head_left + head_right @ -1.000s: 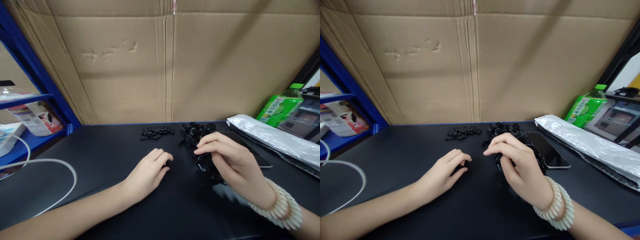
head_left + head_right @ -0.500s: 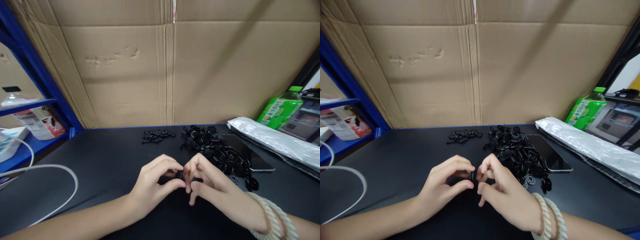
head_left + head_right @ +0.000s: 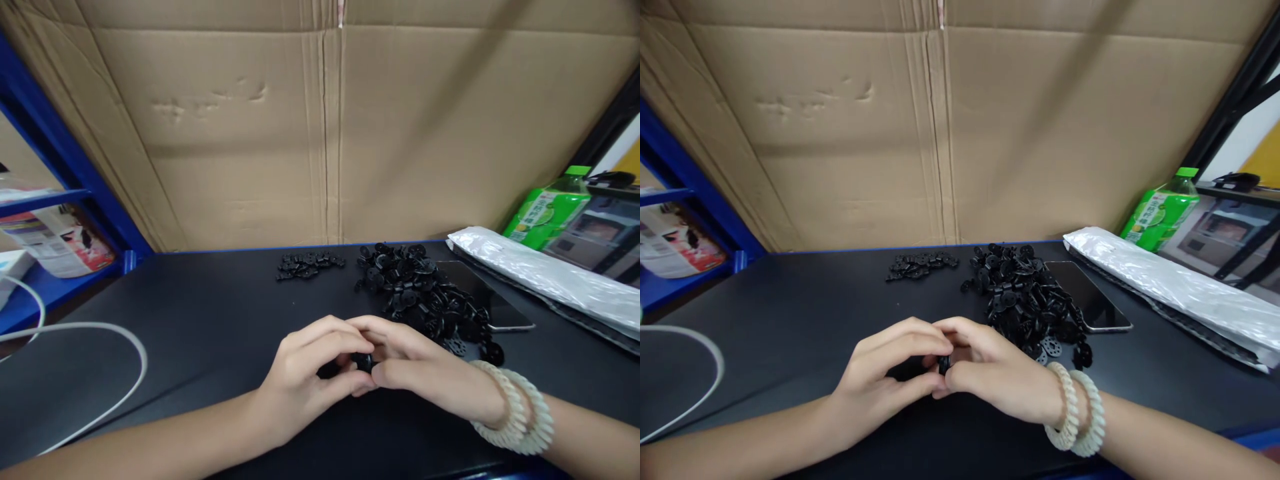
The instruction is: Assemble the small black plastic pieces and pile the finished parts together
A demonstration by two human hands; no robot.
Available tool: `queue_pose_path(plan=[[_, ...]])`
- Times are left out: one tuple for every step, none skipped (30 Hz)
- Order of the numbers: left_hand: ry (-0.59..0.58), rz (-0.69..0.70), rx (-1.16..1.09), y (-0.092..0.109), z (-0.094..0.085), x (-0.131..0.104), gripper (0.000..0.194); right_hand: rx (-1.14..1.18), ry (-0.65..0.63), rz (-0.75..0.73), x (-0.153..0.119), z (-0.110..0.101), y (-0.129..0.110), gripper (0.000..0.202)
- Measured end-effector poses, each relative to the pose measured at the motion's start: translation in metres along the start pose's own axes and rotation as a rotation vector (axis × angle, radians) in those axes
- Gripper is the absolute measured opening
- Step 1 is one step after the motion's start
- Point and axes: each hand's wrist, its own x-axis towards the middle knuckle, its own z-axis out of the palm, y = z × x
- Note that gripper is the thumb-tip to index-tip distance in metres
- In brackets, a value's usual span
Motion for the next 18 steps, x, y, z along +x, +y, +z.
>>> queue_pose_path(plan=[[-0.01, -0.001, -0.006, 0.0006, 0.0005, 0.0, 0.024, -0.028, 0.0, -0.016, 0.0004, -0.0003, 0.0, 0.035], [-0.024, -0.005, -0.014, 0.0011, 0.0008, -0.0001, 0.025, -0.055, -0.002, -0.024, 0.0006, -0.0006, 0.0, 0.036], [-0.039, -0.008, -0.021, 0.0014, 0.0009, -0.0004, 0.026, -0.079, -0.004, -0.023, 0.0006, -0.0008, 0.0, 0.037], [-0.054, -0.011, -0.027, 0.0015, 0.0011, -0.0008, 0.027, -0.101, -0.007, -0.014, 0.0004, -0.0008, 0.0, 0.036], [-0.073, -0.012, -0.032, 0.0014, 0.0014, -0.0012, 0.026, -0.122, -0.013, -0.001, 0.0002, -0.0006, 0.0001, 0.035], [-0.094, -0.011, -0.037, 0.0011, 0.0018, -0.0016, 0.024, -0.144, -0.02, 0.013, 0.0001, -0.0002, 0.0002, 0.034], [-0.119, -0.011, -0.042, 0.0007, 0.0024, -0.0019, 0.022, -0.166, -0.026, 0.025, 0.0001, 0.0005, 0.0004, 0.035], [-0.138, -0.013, -0.047, 0.0, 0.0031, -0.0022, 0.019, -0.184, -0.029, 0.036, 0.0003, 0.0012, 0.0007, 0.035], [-0.151, -0.019, -0.053, -0.0007, 0.0039, -0.0025, 0.017, -0.198, -0.027, 0.048, 0.0005, 0.002, 0.0013, 0.034], [-0.154, -0.032, -0.06, -0.0014, 0.0047, -0.0027, 0.015, -0.208, -0.022, 0.064, 0.0007, 0.0027, 0.0021, 0.033], [-0.149, -0.056, -0.065, -0.0022, 0.0055, -0.0028, 0.014, -0.216, -0.009, 0.081, 0.0008, 0.0034, 0.003, 0.031], [-0.139, -0.083, -0.066, -0.0027, 0.0062, -0.0028, 0.014, -0.228, 0.011, 0.093, 0.0008, 0.0041, 0.0041, 0.027], [-0.128, -0.106, -0.068, -0.0031, 0.0068, -0.0027, 0.015, -0.246, 0.03, 0.096, 0.0006, 0.0047, 0.0052, 0.025], [-0.111, -0.118, -0.067, -0.0033, 0.0072, -0.0026, 0.015, -0.269, 0.046, 0.093, 0.0003, 0.0054, 0.0063, 0.022], [-0.088, -0.127, -0.062, -0.0033, 0.0074, -0.0024, 0.015, -0.292, 0.06, 0.084, -0.0001, 0.006, 0.0073, 0.021], [-0.057, -0.138, -0.058, -0.003, 0.0074, -0.0021, 0.015, -0.31, 0.071, 0.072, -0.0004, 0.0065, 0.0083, 0.021], [-0.022, -0.157, -0.061, -0.0027, 0.0073, -0.0018, 0.015, -0.322, 0.073, 0.057, -0.0005, 0.007, 0.009, 0.021], [0.014, -0.184, -0.073, -0.0024, 0.0071, -0.0014, 0.016, -0.325, 0.07, 0.043, -0.0003, 0.0073, 0.0097, 0.022]])
